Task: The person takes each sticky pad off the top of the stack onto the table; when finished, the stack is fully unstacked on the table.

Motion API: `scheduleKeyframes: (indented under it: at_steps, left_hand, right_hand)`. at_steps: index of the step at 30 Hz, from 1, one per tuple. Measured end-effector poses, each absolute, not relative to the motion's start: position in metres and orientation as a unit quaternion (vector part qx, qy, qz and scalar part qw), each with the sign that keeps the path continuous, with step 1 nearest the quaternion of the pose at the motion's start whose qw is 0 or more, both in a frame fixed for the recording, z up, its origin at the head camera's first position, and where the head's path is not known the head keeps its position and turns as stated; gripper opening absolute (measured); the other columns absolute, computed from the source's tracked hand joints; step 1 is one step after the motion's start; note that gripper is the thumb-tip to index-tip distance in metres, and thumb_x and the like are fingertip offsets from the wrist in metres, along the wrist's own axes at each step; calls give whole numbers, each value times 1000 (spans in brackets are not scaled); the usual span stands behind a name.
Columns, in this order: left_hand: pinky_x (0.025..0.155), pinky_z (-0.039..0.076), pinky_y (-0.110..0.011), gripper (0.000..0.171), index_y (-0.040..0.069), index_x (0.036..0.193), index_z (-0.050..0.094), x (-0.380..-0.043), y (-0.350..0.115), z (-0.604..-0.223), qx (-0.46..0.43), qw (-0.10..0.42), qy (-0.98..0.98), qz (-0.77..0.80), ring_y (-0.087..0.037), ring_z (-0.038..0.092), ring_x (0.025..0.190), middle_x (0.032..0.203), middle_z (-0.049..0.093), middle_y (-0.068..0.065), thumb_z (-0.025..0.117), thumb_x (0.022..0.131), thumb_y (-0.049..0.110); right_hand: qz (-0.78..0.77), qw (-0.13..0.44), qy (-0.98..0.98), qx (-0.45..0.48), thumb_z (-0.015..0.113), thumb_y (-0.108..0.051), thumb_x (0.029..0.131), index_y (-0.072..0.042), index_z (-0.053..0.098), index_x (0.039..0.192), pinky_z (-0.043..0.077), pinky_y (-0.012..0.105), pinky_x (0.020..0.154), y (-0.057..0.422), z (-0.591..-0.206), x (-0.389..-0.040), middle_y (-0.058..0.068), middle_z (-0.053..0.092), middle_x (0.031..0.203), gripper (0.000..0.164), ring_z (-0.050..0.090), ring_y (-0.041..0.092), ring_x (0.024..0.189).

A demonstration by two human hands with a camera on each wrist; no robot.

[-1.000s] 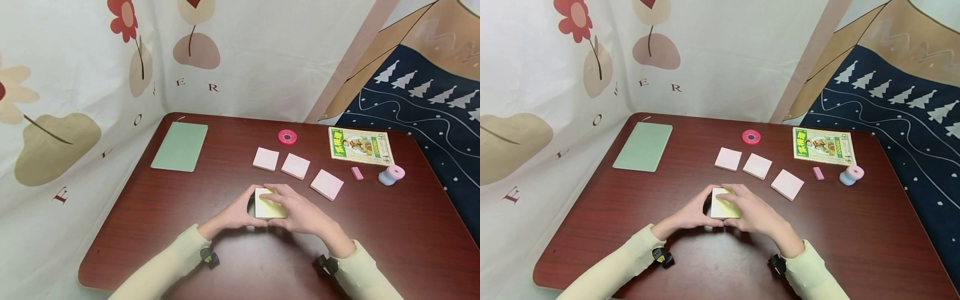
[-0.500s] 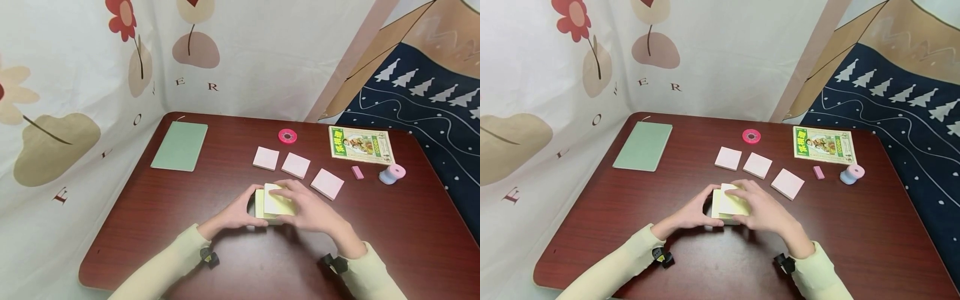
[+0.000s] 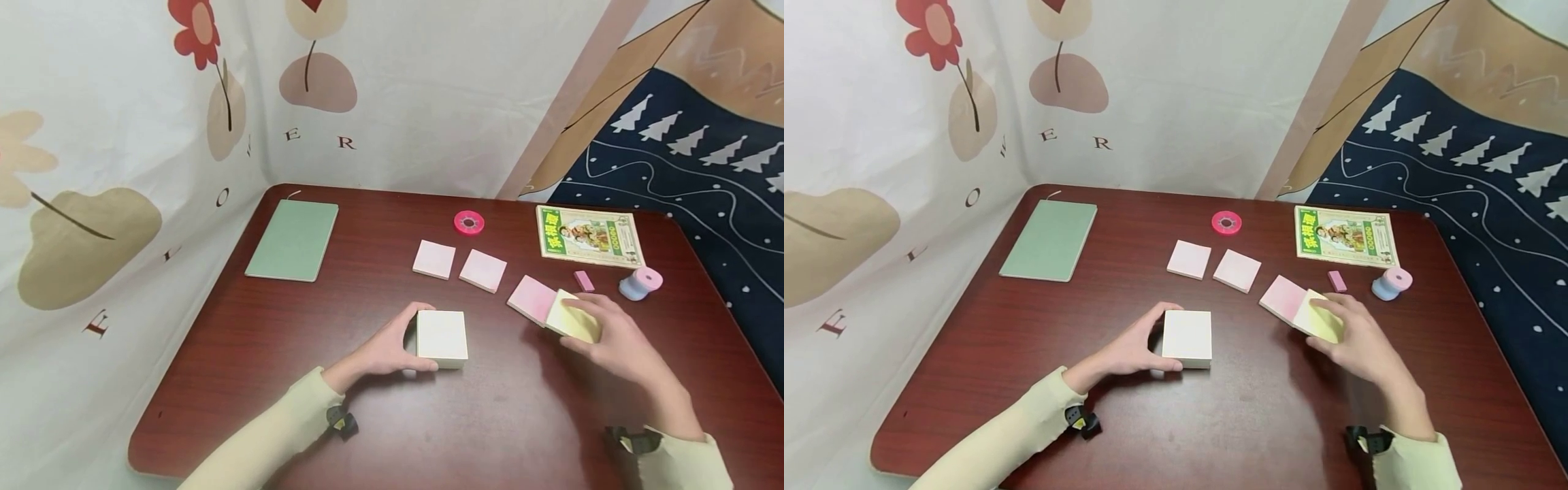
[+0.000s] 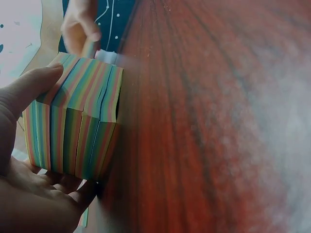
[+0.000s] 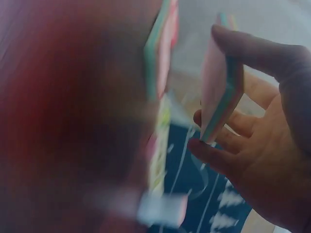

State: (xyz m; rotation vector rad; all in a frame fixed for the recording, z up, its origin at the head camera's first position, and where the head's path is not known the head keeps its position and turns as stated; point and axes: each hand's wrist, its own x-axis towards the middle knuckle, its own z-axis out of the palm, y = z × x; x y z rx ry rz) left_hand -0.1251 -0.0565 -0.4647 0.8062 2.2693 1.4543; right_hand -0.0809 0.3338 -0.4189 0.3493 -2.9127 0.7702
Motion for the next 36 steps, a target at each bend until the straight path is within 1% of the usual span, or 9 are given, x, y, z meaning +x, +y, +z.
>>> scheduleKeyframes:
  at_steps: [4,9,13,19,28,33,36]
  left_hand:
    - [95,41,-41,85,22,136,42,-125,-56,-464,281,165,795,512,-18,52,107,118,56,4,90,67,28]
    - [95,40,-42,85,22,136,42,-125,-56,-464,281,169,791,517,-17,52,107,117,56,3,91,67,28]
    - [96,40,-43,84,21,136,42,-126,-56,-464,284,169,786,523,-18,51,107,118,56,3,90,68,27]
    - [96,40,-41,84,21,136,42,-125,-56,-463,282,171,785,524,-18,52,107,117,56,3,90,67,26]
    - [96,40,-41,84,21,137,42,-125,-56,-464,284,170,785,524,-18,52,107,117,56,3,90,68,26]
    - [95,40,-41,85,22,137,42,-125,-57,-464,284,170,786,521,-17,52,107,118,56,4,90,68,27]
    - [96,40,-41,85,22,137,42,-125,-57,-464,285,170,788,519,-17,52,107,118,56,4,90,67,27]
  right_hand:
    - [240,13,-968,68,88,-21,71,-1,59,127,39,46,77,361,-428,-78,24,50,128,67,48,37,101]
    - [236,-30,-970,41,87,-25,73,3,56,129,38,51,78,373,-436,-78,29,48,128,70,47,39,101]
    - [236,-41,-970,37,86,-24,74,4,55,130,38,55,81,375,-439,-80,31,47,129,70,46,42,105]
    - [229,-62,-970,43,84,-23,75,3,53,133,37,60,85,374,-440,-83,33,44,131,69,43,46,109]
    - [221,-62,-971,64,82,-18,77,3,53,133,35,66,88,372,-440,-81,36,41,133,66,38,51,115]
    - [214,-76,-972,62,81,-25,79,4,51,134,36,68,87,371,-434,-81,37,37,135,69,34,53,117]
    - [210,-73,-973,60,79,-30,81,3,51,136,37,70,87,367,-427,-81,35,35,139,70,32,53,120]
